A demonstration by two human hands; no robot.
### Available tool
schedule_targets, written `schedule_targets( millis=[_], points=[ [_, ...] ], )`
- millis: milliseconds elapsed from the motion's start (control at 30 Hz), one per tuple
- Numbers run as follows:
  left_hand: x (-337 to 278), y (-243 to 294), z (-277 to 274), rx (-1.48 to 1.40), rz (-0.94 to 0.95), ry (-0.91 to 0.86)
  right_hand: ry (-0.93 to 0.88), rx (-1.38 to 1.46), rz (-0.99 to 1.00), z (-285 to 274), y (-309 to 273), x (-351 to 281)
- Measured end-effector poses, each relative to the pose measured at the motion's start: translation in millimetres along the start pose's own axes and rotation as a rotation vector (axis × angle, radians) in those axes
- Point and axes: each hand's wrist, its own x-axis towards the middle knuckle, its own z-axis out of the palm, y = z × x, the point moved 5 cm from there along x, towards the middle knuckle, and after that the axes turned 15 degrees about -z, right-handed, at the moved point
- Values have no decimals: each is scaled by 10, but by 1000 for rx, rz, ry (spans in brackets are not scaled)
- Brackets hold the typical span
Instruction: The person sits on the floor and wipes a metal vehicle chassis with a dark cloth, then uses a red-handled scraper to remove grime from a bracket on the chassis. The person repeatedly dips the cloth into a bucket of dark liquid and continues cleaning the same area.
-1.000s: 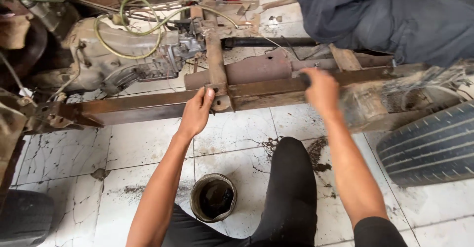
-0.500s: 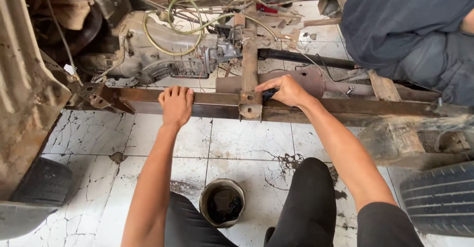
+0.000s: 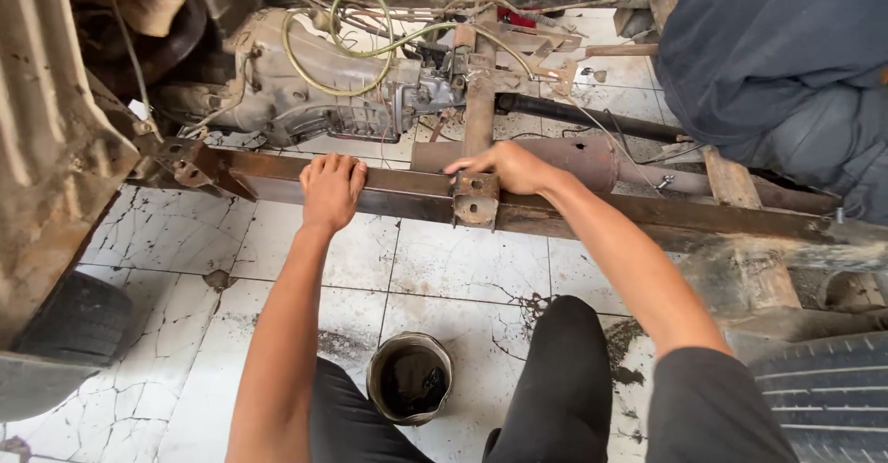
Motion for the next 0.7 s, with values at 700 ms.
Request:
schedule_targets(
  millis=[700],
  points=[
    [143, -54, 190, 188, 34, -187, -158, -13, 163, 3069, -1073, -626]
  ],
)
